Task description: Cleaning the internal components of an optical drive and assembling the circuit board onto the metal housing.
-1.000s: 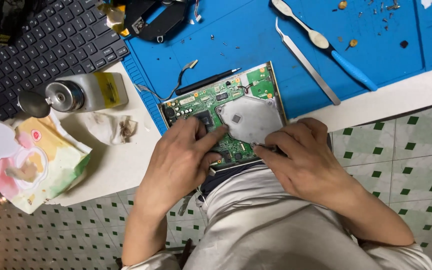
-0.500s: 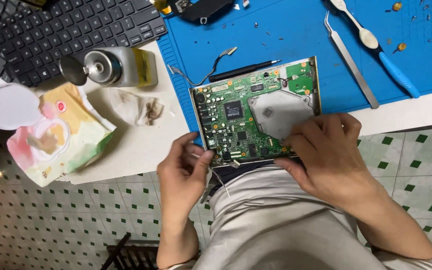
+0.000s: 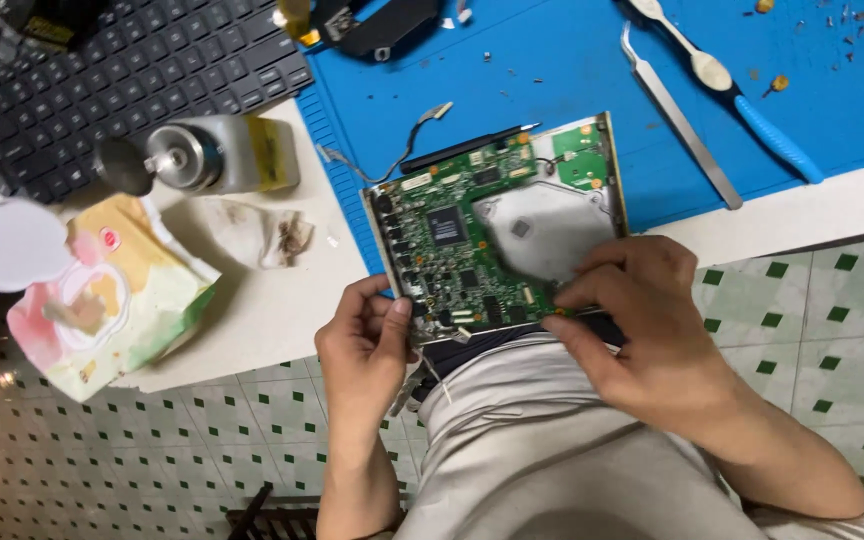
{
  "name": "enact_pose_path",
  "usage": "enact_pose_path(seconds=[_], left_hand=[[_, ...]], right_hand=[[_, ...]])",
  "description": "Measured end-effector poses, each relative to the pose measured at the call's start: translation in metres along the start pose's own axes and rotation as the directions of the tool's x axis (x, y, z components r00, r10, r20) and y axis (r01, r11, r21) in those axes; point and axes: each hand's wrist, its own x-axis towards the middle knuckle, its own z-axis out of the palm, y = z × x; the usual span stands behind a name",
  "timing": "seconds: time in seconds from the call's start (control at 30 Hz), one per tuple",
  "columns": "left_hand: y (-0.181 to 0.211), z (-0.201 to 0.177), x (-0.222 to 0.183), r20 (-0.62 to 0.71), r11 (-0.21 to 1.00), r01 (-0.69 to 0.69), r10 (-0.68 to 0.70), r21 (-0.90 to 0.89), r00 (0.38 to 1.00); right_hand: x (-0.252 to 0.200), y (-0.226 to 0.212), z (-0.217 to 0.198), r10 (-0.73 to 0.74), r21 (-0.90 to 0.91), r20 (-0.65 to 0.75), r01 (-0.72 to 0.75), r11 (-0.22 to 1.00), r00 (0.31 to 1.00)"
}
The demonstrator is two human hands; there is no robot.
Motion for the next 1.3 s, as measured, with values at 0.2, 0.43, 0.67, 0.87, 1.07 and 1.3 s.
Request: enact_pose_path(seconds=[0.2, 0.43, 0.67, 0.87, 1.07, 1.3], left_hand=[[-0.006, 0.005, -0.002, -0.029, 0.995, -0.097, 0.096, -0.006, 0.995], [-0.002, 0.006, -0.003, -0.046, 0.984, -0.109, 0.117, 0.143, 0.992], [0.0, 0.007, -0.004, -0.04, 0.971, -0.139, 0.149, 0.196, 0.988], [0.001, 0.007, -0.003, -0.015, 0.972, -0.143, 0.149, 0.188, 0.989], [-0.001, 0.007, -0.004, -0.022, 0.982, -0.132, 0.137, 0.137, 0.99], [-0.003, 0.005, -0.001, 0.038, 0.981, -0.171, 0.168, 0.092, 0.985]], right_hand=[[0.004, -0.016, 0.004, -0.018, 0.183, 0.019, 0.014, 0.983, 1.0], [0.029, -0.015, 0.009, 0.156, 0.348, 0.198, -0.218, 0.912, 0.968], [0.052, -0.014, 0.004, 0.062, 0.207, 0.392, -0.153, 0.966, 0.918], [0.054, -0.01, 0.008, -0.014, 0.251, 0.38, -0.089, 0.964, 0.925], [0.051, -0.009, 0.012, 0.039, 0.211, 0.418, -0.139, 0.967, 0.907], [0.052, -0.01, 0.012, 0.049, 0.177, 0.449, -0.143, 0.974, 0.892]])
